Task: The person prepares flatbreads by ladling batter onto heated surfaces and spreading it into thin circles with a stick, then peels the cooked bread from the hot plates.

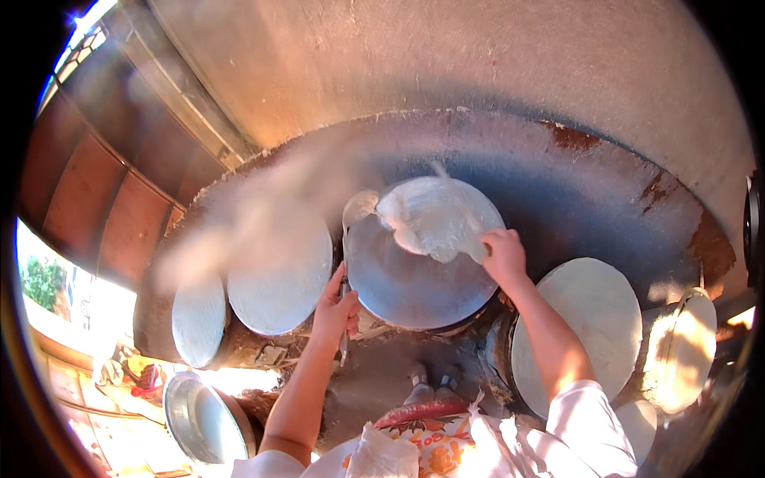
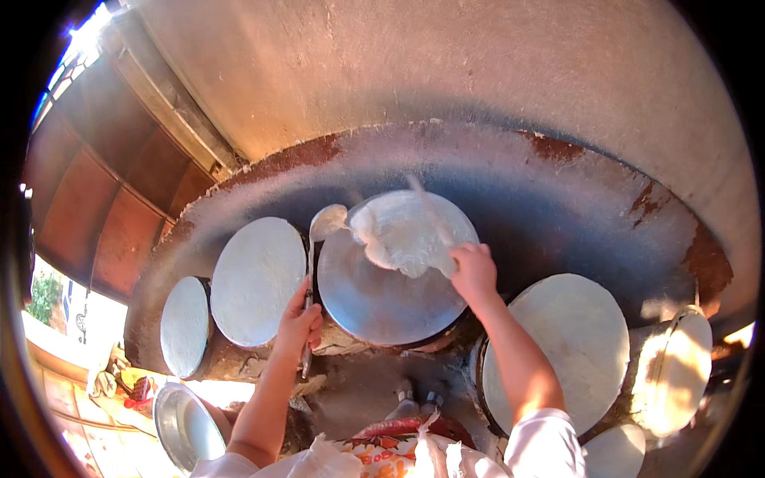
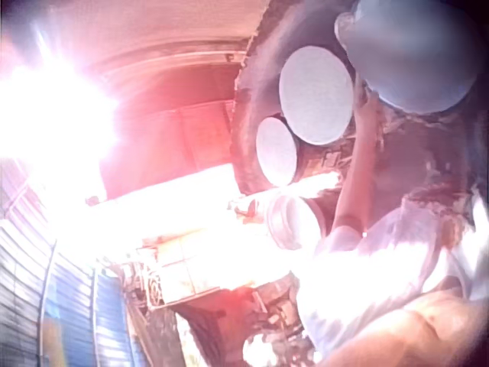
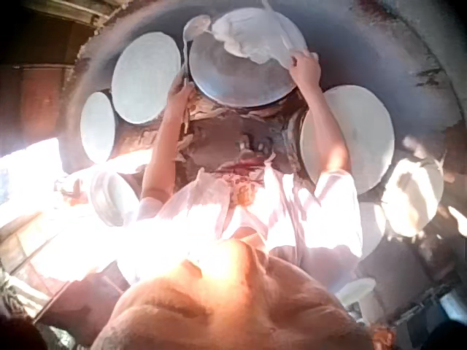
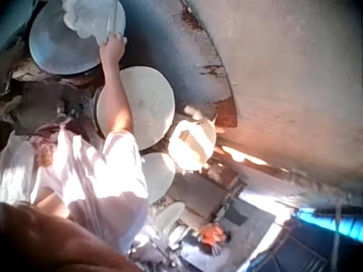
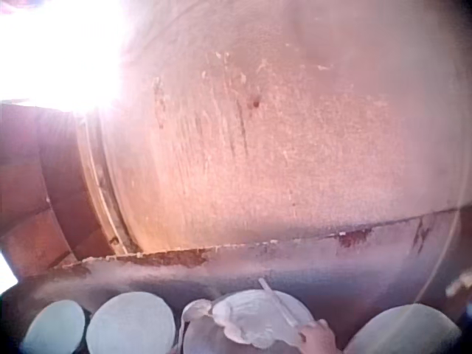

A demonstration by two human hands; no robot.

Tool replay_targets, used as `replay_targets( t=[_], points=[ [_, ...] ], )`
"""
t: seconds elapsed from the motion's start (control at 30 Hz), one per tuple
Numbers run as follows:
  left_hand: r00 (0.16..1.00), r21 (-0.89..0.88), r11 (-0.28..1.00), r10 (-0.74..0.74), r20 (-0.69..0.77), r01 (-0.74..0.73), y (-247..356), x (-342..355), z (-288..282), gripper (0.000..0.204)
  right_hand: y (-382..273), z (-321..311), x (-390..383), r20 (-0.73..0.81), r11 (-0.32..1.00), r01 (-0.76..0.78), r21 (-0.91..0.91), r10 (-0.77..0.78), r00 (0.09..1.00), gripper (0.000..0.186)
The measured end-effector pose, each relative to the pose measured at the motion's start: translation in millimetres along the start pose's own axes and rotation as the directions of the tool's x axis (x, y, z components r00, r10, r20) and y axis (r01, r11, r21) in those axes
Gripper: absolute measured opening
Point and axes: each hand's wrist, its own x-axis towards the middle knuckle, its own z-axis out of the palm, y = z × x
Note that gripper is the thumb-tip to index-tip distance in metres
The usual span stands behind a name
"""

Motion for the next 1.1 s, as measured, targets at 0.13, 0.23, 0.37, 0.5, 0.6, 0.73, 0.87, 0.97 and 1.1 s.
replay_targets(
  t=[0.13, 0.23, 0.37, 0.5, 0.6, 0.73, 0.87, 0.97, 1.1],
  points=[
    [0.998, -0.023, 1.0, -0.009, -0.064, 0.007, -12.3, -3.9, 4.9, 0.061, -39.7, 24.4, 11.5, 0.244, 0.971, 0.113, 0.212, -0.165, 0.956, 0.024],
    [0.996, 0.124, 0.992, -0.014, -0.09, 0.025, -12.4, -33.5, 0.2, 0.062, -40.6, 11.3, -17.4, 0.357, 0.956, 0.129, 0.264, -0.221, 0.908, 0.025],
    [0.998, 0.202, 0.978, -0.048, -0.03, 0.053, -21.9, -62.2, -10.2, 0.061, -8.4, -22.9, 6.1, 0.26, 0.924, 0.195, 0.33, -0.288, 0.922, 0.026],
    [0.996, 0.247, 0.965, -0.085, -0.021, 0.088, -34.0, -55.6, 2.6, 0.06, -2.0, 21.5, 53.3, 0.269, 0.954, 0.211, 0.211, -0.264, 0.926, 0.025],
    [0.994, 0.372, 0.921, -0.104, -0.047, 0.114, -45.3, -68.2, -1.2, 0.059, -13.4, 34.2, 29.5, 0.351, 0.896, 0.291, 0.336, -0.406, 0.844, 0.024],
    [0.986, 0.454, 0.876, -0.154, -0.057, 0.163, -44.2, -103.2, -6.1, 0.058, -13.4, -9.6, 17.6, 0.449, 0.873, 0.258, 0.414, -0.442, 0.777, 0.024],
    [0.991, 0.502, 0.855, -0.129, -0.029, 0.126, -45.1, -96.9, 0.1, 0.057, 5.9, 6.6, 56.9, 0.396, 0.844, 0.236, 0.482, -0.45, 0.801, 0.024],
    [0.986, 0.431, 0.886, -0.155, -0.067, 0.169, -52.7, -110.1, -5.3, 0.057, 2.5, 1.8, 47.6, 0.489, 0.816, 0.184, 0.548, -0.49, 0.721, 0.022],
    [0.975, 0.4, 0.889, -0.204, -0.091, 0.223, -50.7, -132.2, -18.7, 0.057, 25.0, -33.9, 36.8, 0.603, 0.827, 0.007, 0.562, -0.415, 0.681, 0.026]
  ],
)
